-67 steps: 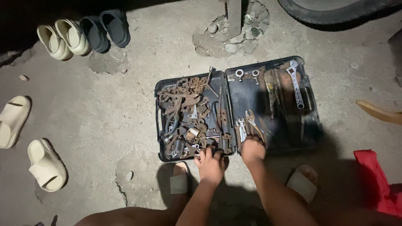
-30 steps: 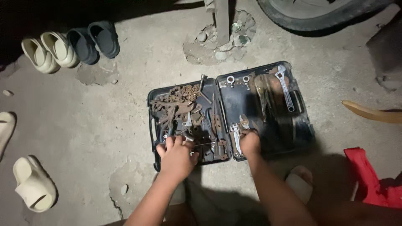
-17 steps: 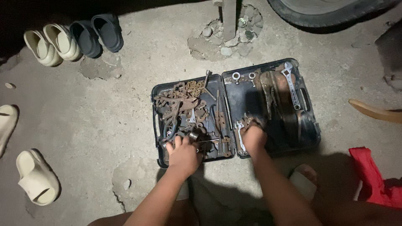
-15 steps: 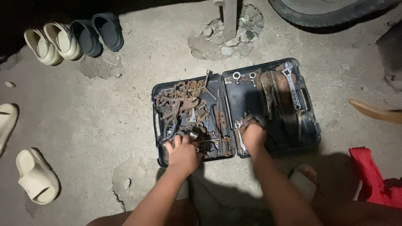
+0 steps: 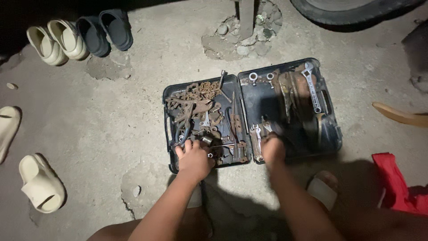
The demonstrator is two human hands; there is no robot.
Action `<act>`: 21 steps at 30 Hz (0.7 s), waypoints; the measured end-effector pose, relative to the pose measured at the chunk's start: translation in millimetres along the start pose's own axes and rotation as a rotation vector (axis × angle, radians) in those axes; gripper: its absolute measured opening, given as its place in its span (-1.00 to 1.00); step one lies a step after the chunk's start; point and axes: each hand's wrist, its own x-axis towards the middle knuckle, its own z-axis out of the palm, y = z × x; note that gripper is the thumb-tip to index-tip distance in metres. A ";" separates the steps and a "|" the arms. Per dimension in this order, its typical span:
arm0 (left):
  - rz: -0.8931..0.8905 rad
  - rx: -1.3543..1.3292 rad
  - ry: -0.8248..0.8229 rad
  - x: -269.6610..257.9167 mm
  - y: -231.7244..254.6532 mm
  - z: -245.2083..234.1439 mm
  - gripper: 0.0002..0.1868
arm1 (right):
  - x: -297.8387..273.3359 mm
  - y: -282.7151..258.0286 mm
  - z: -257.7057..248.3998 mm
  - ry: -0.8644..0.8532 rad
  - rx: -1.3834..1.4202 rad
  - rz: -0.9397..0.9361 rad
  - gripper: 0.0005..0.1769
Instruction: The person sits on the floor and sorts through a toolbox, picking up and examining various tools such as wrenches, pliers, and a caliper. They handle each tool individually, turning them over and placing them back into the toolbox.
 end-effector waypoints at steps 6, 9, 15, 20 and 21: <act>0.021 0.052 -0.055 2.3 7.7 -0.2 -0.50 | -25.8 12.2 -15.5 -0.163 -0.047 0.104 -0.71; 0.037 0.045 -0.054 3.2 13.9 -1.6 -0.48 | -38.1 6.2 -20.3 -0.083 -0.069 -0.004 -0.75; 0.059 0.069 -0.088 0.4 23.4 -1.6 -0.46 | -30.8 16.9 -24.5 -0.182 0.060 -0.015 -0.77; 0.076 0.083 -0.074 5.0 18.1 10.5 -0.45 | -13.3 40.3 -23.8 0.167 0.106 -0.115 -0.79; 0.073 0.068 -0.085 5.9 17.0 14.2 -0.47 | -10.4 44.8 -26.4 0.203 0.096 -0.150 -0.76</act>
